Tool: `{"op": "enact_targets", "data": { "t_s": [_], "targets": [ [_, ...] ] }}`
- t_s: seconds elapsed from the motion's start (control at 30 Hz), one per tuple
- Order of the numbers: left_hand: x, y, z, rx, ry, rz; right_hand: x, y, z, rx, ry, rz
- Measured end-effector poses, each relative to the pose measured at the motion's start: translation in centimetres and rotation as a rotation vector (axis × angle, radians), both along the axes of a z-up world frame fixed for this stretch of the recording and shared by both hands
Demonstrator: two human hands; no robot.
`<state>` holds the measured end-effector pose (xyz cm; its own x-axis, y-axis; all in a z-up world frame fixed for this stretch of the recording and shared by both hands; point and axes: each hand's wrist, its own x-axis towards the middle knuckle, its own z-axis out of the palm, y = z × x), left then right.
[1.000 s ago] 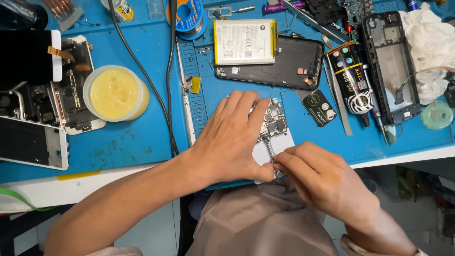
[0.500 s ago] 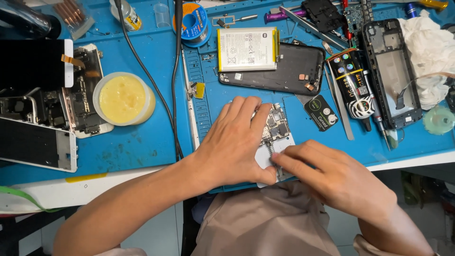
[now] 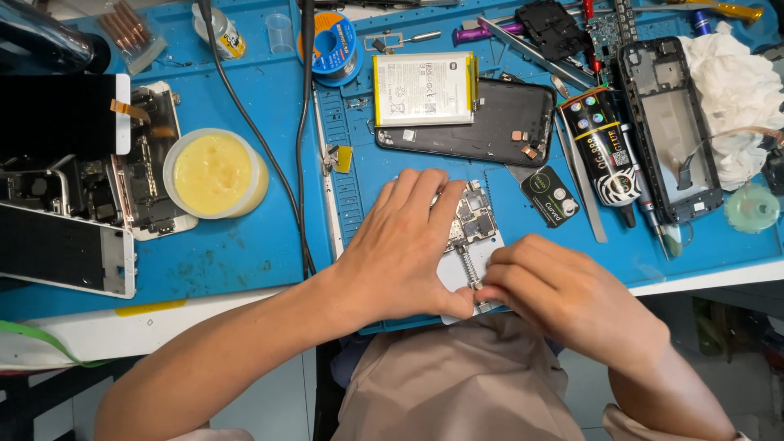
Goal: Applying flux to a mobile phone motherboard using tweezers during a repair process.
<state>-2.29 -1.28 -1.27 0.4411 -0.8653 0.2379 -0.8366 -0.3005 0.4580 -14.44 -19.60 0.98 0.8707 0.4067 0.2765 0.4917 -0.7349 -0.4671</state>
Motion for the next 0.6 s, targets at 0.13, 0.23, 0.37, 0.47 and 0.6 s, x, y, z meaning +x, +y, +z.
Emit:
{"op": "enact_targets", "data": {
  "t_s": [0.13,0.23,0.37,0.47,0.6],
  "targets": [
    [0.0,0.0,-0.1,-0.004,0.024,-0.006,-0.4,-0.4,0.1,-0.004,0.063,0.003],
    [0.1,0.0,-0.1,0.019,0.02,-0.008,-0.4,-0.4,-0.5,0.004,0.122,0.077],
    [0.0,0.1,-0.1,0.004,0.008,-0.004,0.1,0.0,-0.4,0.047,0.037,0.039],
    [0.1,0.0,0.0,0.003,0.021,-0.008,-0.6,-0.7,-1.2,0.1,0.071,0.043],
    [0.0,-0.1,0.0,0.013,0.044,-0.005,-0.6,-0.5,-1.5,0.127,0.076,0.056]
  ]
}}
